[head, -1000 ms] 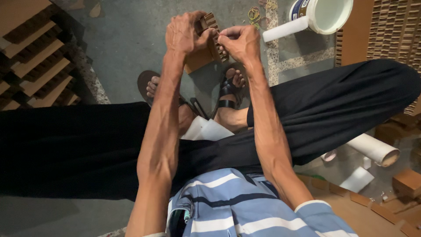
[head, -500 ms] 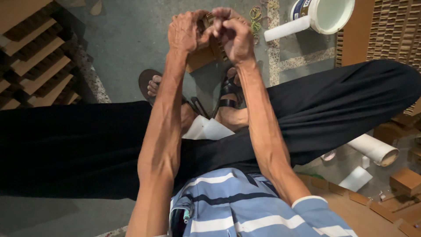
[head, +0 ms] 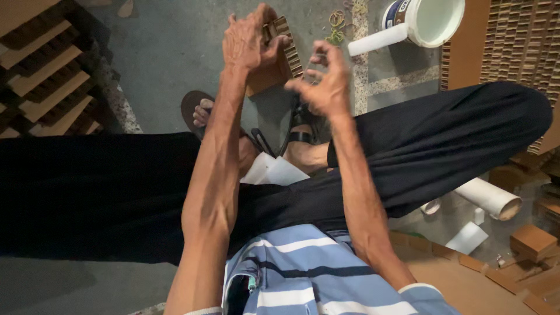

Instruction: The person assembles small cardboard boxes by applying glue to the edges with a roller, folding the flaps, and securing them with rubber bands. The person handles multiple cardboard pieces, a glue roller, a glue container, and rubber bands.

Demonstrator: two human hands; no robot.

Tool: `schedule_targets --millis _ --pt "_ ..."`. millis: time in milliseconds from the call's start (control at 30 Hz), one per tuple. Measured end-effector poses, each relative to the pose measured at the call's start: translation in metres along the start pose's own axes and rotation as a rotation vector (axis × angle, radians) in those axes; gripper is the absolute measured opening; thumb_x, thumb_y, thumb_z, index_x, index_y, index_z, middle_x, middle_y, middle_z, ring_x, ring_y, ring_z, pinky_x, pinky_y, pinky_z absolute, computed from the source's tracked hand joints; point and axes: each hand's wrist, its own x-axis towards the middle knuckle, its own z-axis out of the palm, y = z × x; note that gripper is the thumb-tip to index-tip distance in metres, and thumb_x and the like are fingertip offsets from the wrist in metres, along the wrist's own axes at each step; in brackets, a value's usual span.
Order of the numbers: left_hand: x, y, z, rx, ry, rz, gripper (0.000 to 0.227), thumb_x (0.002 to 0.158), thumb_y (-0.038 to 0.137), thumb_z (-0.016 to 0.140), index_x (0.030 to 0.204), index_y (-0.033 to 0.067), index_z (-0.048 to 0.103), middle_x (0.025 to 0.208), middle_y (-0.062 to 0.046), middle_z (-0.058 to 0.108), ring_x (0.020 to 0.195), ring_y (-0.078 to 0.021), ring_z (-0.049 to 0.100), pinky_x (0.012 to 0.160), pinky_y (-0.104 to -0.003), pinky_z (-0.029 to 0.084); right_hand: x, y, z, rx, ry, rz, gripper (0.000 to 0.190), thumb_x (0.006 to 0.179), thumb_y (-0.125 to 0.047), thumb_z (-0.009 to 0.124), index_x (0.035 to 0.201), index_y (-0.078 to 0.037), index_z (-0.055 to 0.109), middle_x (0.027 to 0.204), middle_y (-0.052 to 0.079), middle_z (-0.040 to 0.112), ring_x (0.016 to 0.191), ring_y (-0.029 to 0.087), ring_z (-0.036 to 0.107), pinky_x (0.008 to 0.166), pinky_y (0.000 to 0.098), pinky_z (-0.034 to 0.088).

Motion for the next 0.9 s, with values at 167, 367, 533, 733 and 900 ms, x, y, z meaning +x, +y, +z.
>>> schedule_targets --millis 167,367,533,733,900 --pt "-0.004 -0.004 0.006 -0.03 -0.109 -0.062 0.071 0.09 0.048 0.081 0.143 0.0146 0.048 0.107 -0.013 0.071 0.094 -0.0386 0.068 0.107 -0.069 0.034 -0.006 0.004 0.043 -0.196 0.046 -0.221 0.119 0.052 -0.036 0.106 0.142 -0.007 0.035 0.133 0.023 0.048 0.127 0.039 0.047 0.105 0.0537 0.049" --pt "0.007 0.014 -0.028 -0.183 -0.067 -0.083 0.05 0.088 0.038 0.076 0.126 0.0131 0.058 0.109 -0.012 0.073 0.099 -0.038 0.069 0.109 -0.069 0.032 0.064 0.025 0.06 -0.131 -0.017 -0.319 0.085 0.076 -0.001 0.073 0.151 -0.016 0.035 0.127 0.018 0.053 0.117 0.034 0.059 0.097 0.0451 0.06" --pt "0.01 0.027 -0.047 -0.16 -0.145 -0.175 0.029 0.093 0.035 0.072 0.116 0.0195 0.065 0.111 -0.012 0.071 0.104 -0.0387 0.068 0.114 -0.066 0.032 0.095 0.038 0.047 -0.19 -0.238 -0.285 0.082 0.077 0.002 0.071 0.149 -0.023 0.041 0.117 0.017 0.054 0.098 0.033 0.066 0.079 0.0388 0.063" --pt "0.013 0.027 -0.045 -0.151 -0.138 -0.071 0.054 0.081 0.039 0.077 0.121 0.0087 0.058 0.109 -0.015 0.065 0.105 -0.0381 0.065 0.106 -0.071 0.031 0.108 0.033 0.039 -0.352 -0.253 -0.326 0.065 0.064 0.003 0.081 0.123 -0.013 0.06 0.106 0.015 0.056 0.092 0.034 0.066 0.078 0.0399 0.063" --pt "0.013 0.026 -0.048 -0.169 -0.239 -0.113 0.059 0.074 0.039 0.082 0.116 0.0066 0.057 0.107 -0.015 0.064 0.103 -0.0369 0.064 0.107 -0.072 0.027 0.107 0.036 0.045 -0.313 -0.183 -0.36 0.055 0.071 -0.006 0.09 0.119 -0.008 0.063 0.103 0.014 0.06 0.095 0.03 0.068 0.082 0.0363 0.064"
